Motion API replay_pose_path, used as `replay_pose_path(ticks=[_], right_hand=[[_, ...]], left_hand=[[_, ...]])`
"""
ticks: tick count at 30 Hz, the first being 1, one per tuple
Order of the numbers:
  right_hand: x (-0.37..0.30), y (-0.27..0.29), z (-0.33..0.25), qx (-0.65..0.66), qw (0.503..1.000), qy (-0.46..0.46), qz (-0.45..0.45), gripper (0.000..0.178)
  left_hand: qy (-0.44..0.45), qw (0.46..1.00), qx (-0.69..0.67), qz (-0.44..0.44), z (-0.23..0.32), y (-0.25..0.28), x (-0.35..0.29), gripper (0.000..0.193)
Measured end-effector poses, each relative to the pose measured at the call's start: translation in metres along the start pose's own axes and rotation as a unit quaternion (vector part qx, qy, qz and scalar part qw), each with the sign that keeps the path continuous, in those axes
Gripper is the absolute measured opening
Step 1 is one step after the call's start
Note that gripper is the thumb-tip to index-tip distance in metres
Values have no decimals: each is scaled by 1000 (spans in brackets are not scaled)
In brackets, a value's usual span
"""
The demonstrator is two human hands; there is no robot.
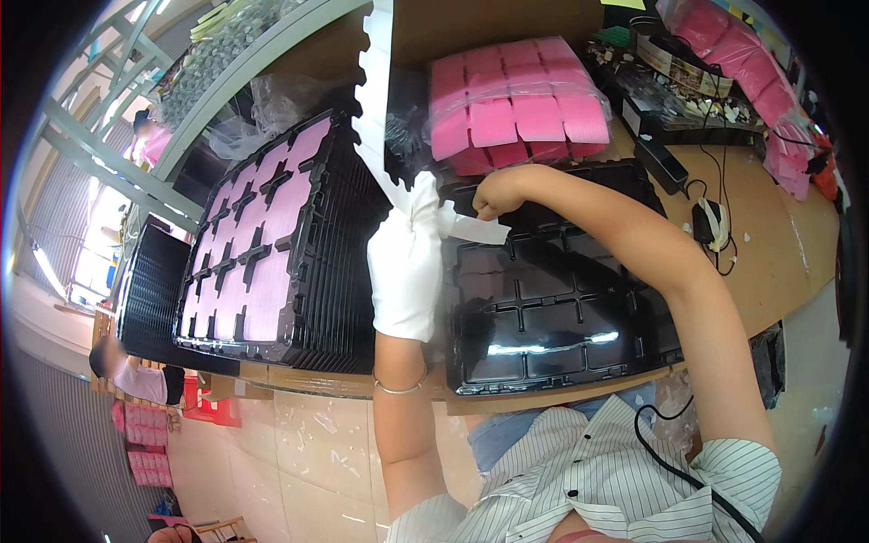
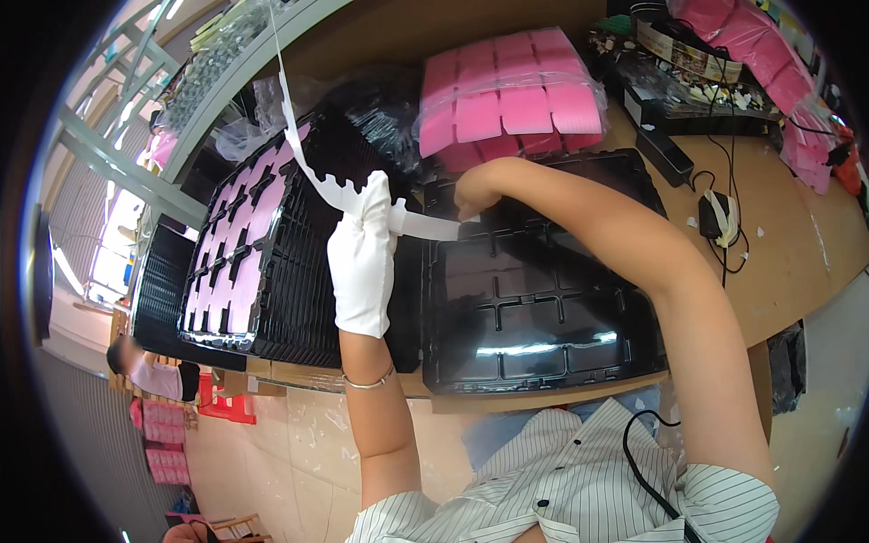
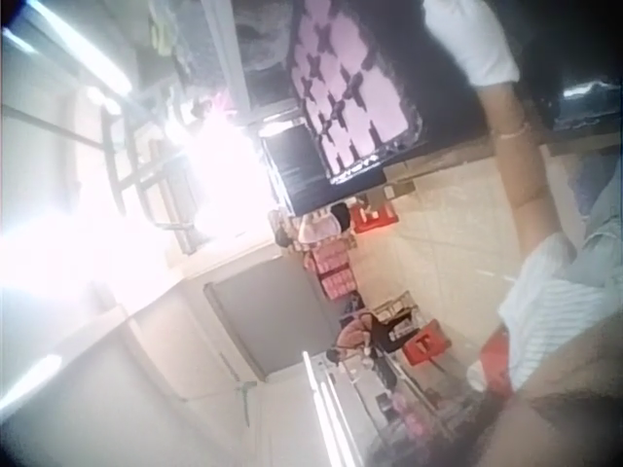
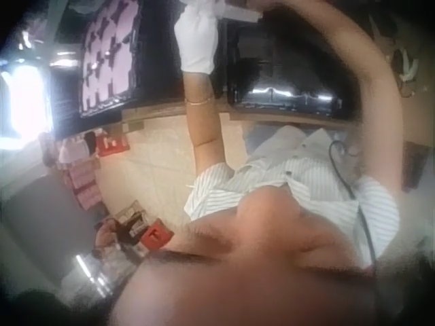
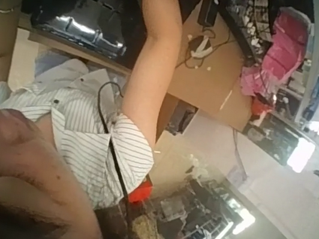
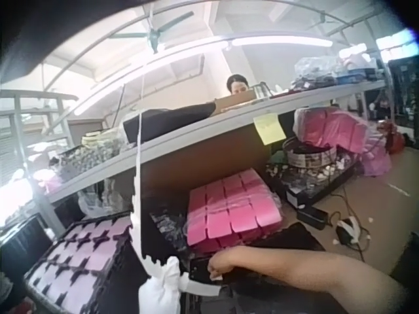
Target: The person assembles toy components by hand, taking pink plastic parts and white strips from a plastic tray and joining them together.
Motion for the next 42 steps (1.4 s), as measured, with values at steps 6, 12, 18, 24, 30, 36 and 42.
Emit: replay_pose_path(ticks=[6, 12, 18, 24, 30, 36, 42], right_hand=[[0, 13, 12, -56, 992, -91, 70, 40], [-106, 18, 68, 249, 967, -29, 43, 24], [-203, -18, 130, 207, 967, -150, 20, 25], [-202, -17, 119, -4, 949, -304, 83, 36], [-128, 18, 58, 29, 914, -68, 400, 24], [-19, 7, 3, 158, 921, 107, 341, 25], [-9, 7, 1, 239, 955, 25, 172, 32]], left_hand=[[23, 1000, -14, 6, -5, 3, -3, 32], [27, 999, -16, 5, -10, 4, -3, 32], [8, 1000, -17, -11, -7, -3, -6, 33], [39, 998, -49, -11, -5, -11, -8, 32], [47, 998, -51, -3, 1, -6, -11, 32], [46, 996, -80, -11, -3, -7, -8, 31], [57, 997, -42, 9, -2, 5, -6, 33]])
Point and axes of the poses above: each hand's wrist, its own x-axis towards the middle knuckle, its own y-axis out of the back of the hand, z = x × y, the point moved 7 cm from there along x, towards the middle knuckle, and after that the axes turned 2 degrees about x, right-handed, at the moved point
